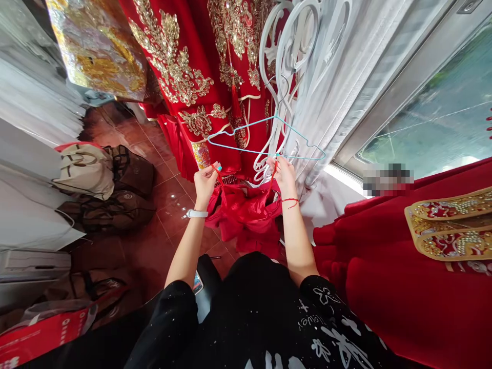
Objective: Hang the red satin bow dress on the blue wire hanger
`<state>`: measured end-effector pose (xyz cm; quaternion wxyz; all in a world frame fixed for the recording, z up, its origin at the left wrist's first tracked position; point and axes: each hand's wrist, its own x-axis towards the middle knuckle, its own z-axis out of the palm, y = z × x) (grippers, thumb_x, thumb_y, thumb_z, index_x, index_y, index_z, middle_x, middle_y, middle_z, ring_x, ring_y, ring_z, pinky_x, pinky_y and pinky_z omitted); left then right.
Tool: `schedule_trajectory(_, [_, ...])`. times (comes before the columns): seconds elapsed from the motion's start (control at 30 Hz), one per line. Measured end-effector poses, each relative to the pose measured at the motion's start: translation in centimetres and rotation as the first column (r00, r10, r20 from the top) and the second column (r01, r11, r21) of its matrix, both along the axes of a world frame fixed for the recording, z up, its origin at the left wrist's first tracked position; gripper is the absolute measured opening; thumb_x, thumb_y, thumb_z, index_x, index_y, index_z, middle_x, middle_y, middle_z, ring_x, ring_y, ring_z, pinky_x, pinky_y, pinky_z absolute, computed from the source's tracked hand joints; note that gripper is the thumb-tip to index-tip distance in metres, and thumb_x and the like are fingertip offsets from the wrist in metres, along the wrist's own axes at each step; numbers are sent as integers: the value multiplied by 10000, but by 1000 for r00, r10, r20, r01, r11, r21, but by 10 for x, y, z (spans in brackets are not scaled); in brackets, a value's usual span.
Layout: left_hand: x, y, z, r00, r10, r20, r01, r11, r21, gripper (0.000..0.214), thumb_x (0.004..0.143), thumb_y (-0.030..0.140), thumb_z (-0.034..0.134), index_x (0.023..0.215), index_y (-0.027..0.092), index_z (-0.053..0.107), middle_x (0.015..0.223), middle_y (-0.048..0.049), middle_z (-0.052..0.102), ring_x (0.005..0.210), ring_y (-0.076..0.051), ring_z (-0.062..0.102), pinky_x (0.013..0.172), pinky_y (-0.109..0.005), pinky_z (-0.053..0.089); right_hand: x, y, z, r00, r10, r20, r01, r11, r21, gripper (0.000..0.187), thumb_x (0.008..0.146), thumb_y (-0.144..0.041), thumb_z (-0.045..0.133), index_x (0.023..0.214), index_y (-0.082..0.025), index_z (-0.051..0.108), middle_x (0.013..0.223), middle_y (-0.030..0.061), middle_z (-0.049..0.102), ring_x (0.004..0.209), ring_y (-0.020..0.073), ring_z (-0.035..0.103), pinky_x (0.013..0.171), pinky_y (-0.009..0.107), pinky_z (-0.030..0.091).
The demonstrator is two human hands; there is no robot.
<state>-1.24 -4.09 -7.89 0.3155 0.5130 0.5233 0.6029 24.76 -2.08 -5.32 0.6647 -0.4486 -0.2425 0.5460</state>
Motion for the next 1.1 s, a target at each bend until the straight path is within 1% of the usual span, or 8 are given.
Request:
schedule_trajectory(0.13, [-2,7,0,999,15,33,-15,1000,12,525,792,518,841,1107,99,829,1206,-141,814,1230,-320,741,1117,-462,580,2,6,-2,998,-47,30,46,999,15,229,935,-414,685,880,-251,534,882,47,784,762,154,754,494,204,536])
schedule_trajectory(0.27, [-7,12,3,999,-4,51,3,1000,11,550,778,532,858,1109,94,829,1227,-151,807,1222,-330,742,1102,-477,586,7,4,-3,991,-135,0,134,989,59,223,942,-366,661,937,-261,464,796,-5,747,680,115,718,475,155,452])
schedule_trajectory(0.47, [-17,25,26,999,-40,-16,40,999,-11,535,782,511,880,1094,80,828,1178,-177,815,1186,-317,754,1070,-435,601,18,-4,1,982,-149,115,139,986,94,142,980,-339,554,1008,-264,436,826,-8,744,590,108,657,485,186,427])
schedule_trajectory(0.6, [-21,37,40,986,-159,-44,158,987,-24,551,743,493,917,1079,66,828,1102,-181,826,1159,-313,765,1074,-428,594,29,-5,-1,965,-153,213,130,984,121,217,960,-429,590,999,-264,455,799,-17,688,553,109,596,479,215,414])
schedule_trajectory(0.7, [-20,45,46,968,-237,-76,235,971,-41,557,725,514,920,1055,74,834,1083,-163,832,1153,-316,766,1077,-442,593,34,-4,-4,963,-160,218,139,984,109,232,937,-434,619,983,-263,469,725,-49,617,517,101,535,484,218,420])
schedule_trajectory(0.83, [-17,51,56,964,-245,-107,242,969,-37,549,740,509,913,1072,79,832,1114,-156,830,1140,-314,769,1078,-463,592,34,-7,-4,974,-134,180,115,987,112,187,930,-379,624,940,-264,477,705,-54,607,527,103,529,494,214,446])
schedule_trajectory(1.03, [-14,46,78,888,-429,-165,410,902,-138,487,660,441,985,964,84,851,1021,-158,833,1108,-334,767,1050,-445,604,36,-12,2,973,-137,183,126,989,73,54,955,-240,514,954,-269,470,701,-61,622,509,104,532,484,212,466])
schedule_trajectory(1.1, [-13,46,83,883,-429,-191,408,902,-142,452,664,407,986,957,90,852,991,-145,830,1095,-332,763,1037,-446,607,36,-13,3,973,-131,187,120,990,70,50,959,-227,504,954,-264,471,705,-59,627,509,105,532,500,218,473])
